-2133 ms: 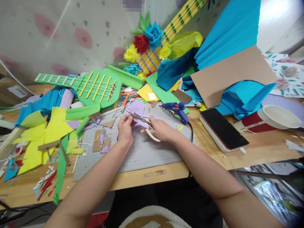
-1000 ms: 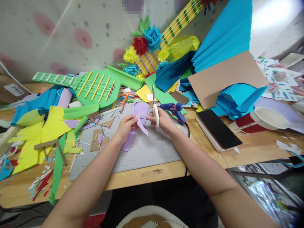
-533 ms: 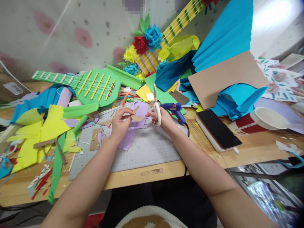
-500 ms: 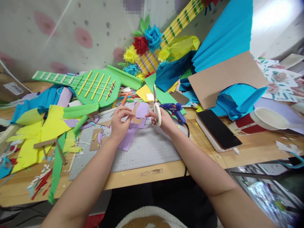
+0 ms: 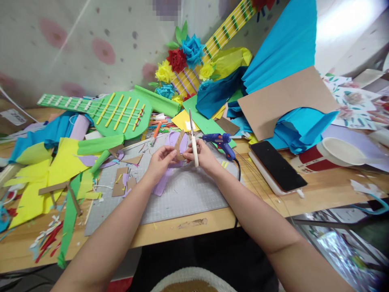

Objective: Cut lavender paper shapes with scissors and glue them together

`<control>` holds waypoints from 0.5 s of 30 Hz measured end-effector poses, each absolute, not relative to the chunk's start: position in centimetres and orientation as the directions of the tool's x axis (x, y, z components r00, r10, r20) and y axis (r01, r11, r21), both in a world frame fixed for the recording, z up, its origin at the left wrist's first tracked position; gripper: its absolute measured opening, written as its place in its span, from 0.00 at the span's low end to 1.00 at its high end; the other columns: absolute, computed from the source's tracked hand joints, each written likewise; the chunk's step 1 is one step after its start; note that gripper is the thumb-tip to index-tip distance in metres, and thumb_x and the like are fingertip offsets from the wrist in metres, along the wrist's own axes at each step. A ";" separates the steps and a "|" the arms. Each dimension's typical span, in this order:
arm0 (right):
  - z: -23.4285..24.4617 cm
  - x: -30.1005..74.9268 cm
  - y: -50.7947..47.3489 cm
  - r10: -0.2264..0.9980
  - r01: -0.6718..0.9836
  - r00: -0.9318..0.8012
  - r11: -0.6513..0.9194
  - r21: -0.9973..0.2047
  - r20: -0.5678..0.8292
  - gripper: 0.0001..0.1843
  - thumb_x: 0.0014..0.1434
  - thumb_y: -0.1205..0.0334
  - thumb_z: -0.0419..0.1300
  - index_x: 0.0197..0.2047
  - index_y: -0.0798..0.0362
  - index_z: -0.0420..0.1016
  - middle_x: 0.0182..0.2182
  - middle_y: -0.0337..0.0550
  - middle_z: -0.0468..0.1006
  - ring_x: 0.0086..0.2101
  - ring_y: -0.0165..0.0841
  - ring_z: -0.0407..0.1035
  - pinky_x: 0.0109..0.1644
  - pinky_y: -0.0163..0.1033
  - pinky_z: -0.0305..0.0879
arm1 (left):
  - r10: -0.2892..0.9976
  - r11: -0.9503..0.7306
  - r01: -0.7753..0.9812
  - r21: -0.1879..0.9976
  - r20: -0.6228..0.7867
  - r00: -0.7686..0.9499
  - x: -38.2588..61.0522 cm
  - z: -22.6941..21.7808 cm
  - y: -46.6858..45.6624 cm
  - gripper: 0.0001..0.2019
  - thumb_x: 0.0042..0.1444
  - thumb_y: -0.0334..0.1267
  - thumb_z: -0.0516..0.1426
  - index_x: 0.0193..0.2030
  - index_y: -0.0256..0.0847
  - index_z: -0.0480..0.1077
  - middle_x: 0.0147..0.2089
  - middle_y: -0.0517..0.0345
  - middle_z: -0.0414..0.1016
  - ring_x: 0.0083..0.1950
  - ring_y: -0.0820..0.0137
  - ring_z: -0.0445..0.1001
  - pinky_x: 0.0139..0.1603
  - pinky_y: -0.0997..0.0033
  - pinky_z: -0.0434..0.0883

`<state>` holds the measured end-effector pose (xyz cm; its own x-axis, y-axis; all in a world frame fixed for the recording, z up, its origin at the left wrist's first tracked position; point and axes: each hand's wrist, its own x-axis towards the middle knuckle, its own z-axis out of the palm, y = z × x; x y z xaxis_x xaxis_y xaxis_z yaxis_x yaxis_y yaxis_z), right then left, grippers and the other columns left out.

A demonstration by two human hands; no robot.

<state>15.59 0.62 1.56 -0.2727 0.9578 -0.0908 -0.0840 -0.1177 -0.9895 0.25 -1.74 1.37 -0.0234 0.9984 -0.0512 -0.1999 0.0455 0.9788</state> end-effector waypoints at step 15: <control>3.6 19.3 0.8 0.911 0.729 -0.412 0.325 -0.603 -0.006 0.23 0.41 0.41 0.61 0.26 0.52 0.62 0.21 0.32 0.63 0.24 0.26 0.55 0.27 0.32 0.46 | 0.967 -0.127 -0.114 0.985 0.098 -0.234 -3.0 0.5 0.1 0.10 0.38 0.31 0.62 0.31 0.39 0.70 0.29 0.60 0.71 0.29 0.74 0.71 0.30 0.75 0.71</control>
<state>19.30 0.79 3.56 -0.4115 0.9114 -0.0059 0.7285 0.3251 -0.6030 -2.99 0.09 0.52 -0.2345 0.9672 0.0979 -0.1141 -0.1274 0.9853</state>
